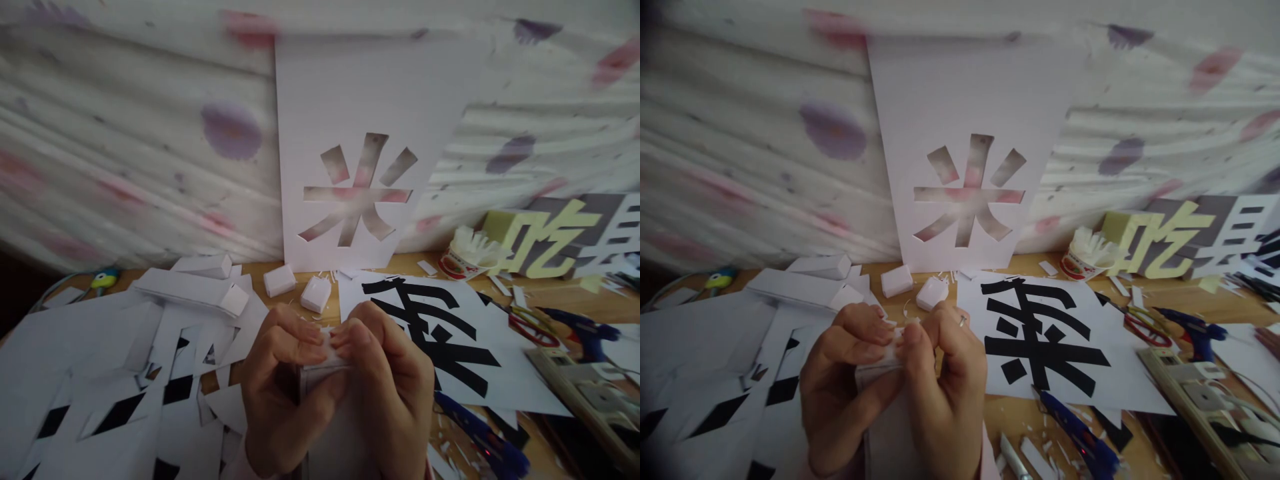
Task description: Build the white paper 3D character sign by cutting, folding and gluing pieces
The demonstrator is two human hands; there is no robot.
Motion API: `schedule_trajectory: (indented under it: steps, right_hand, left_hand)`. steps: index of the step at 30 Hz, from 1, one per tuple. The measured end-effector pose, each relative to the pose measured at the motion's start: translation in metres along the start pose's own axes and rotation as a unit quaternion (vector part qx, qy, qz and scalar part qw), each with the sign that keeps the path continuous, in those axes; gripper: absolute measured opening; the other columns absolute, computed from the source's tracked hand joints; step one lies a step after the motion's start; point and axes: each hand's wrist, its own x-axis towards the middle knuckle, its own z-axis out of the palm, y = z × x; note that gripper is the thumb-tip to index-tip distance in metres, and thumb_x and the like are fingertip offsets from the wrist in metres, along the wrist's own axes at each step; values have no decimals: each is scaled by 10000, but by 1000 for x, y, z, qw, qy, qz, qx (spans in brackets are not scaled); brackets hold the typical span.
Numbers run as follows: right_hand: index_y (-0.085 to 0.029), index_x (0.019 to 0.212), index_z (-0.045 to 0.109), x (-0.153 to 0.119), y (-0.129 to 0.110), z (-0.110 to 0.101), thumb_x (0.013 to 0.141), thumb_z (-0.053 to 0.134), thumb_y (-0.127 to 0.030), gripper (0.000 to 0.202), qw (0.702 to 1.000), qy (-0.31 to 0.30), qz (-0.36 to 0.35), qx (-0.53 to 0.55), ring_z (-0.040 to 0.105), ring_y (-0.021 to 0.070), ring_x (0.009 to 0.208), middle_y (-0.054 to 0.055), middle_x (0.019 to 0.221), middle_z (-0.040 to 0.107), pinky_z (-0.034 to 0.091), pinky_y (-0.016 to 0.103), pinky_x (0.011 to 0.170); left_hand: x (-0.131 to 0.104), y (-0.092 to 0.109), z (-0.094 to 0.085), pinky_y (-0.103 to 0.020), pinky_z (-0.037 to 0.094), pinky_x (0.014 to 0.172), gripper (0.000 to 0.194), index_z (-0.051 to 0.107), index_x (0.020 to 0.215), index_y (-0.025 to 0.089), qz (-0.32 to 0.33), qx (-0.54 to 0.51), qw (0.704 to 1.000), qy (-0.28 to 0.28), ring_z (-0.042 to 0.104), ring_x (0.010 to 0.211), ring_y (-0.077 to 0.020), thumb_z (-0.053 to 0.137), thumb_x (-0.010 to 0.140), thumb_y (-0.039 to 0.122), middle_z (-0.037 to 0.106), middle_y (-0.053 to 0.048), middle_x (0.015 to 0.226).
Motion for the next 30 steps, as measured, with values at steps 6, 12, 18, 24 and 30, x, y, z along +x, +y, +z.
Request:
schedule_trajectory:
  steps: [6, 12, 18, 24, 30]
  right_hand:
    - [-210, 644, 468, 1, -1, -1, 972, 478, -208, 328, 1000, -2, -2, -8, 410, 113, 591, -47, 623, 427, 341, 289, 604]
    - [-211, 651, 502, -1, -2, 0, 966, 477, -201, 317, 1000, -1, -6, -18, 413, 119, 587, -43, 618, 435, 342, 295, 605]
    - [-212, 648, 482, -1, -3, 1, 972, 475, -214, 325, 1000, -3, -5, -21, 401, 118, 585, -44, 621, 424, 335, 294, 599]
    - [-214, 672, 524, -1, 0, 0, 984, 482, -240, 316, 1000, 5, 1, -8, 410, 120, 585, -39, 630, 450, 337, 296, 591]
    - [-216, 665, 512, -2, -2, 2, 992, 481, -260, 332, 1000, 4, 20, -2, 403, 127, 591, -33, 631, 439, 327, 300, 576]
  left_hand:
    - [0, 0, -1, -236, 562, 624, 260, 590, 822, 224, -3, 7, 1000, 4, 589, 766, -113, 704, 710, 20, 554, 9, 881]
    - [-1, 2, -2, -253, 557, 631, 246, 582, 843, 228, -8, 1, 1000, -7, 581, 786, -119, 682, 747, 25, 547, 5, 903]
    - [-2, 3, -3, -225, 548, 673, 280, 583, 847, 221, -10, -19, 1000, -9, 576, 807, -98, 666, 731, -20, 536, 14, 919]
    - [0, 2, 0, -233, 546, 671, 214, 588, 853, 227, -20, -37, 999, -2, 579, 808, -104, 688, 783, 51, 532, 13, 911]
    - [-1, 4, 0, -266, 540, 623, 188, 588, 818, 250, -25, 1, 1000, 6, 573, 764, -130, 722, 783, 122, 529, 0, 867]
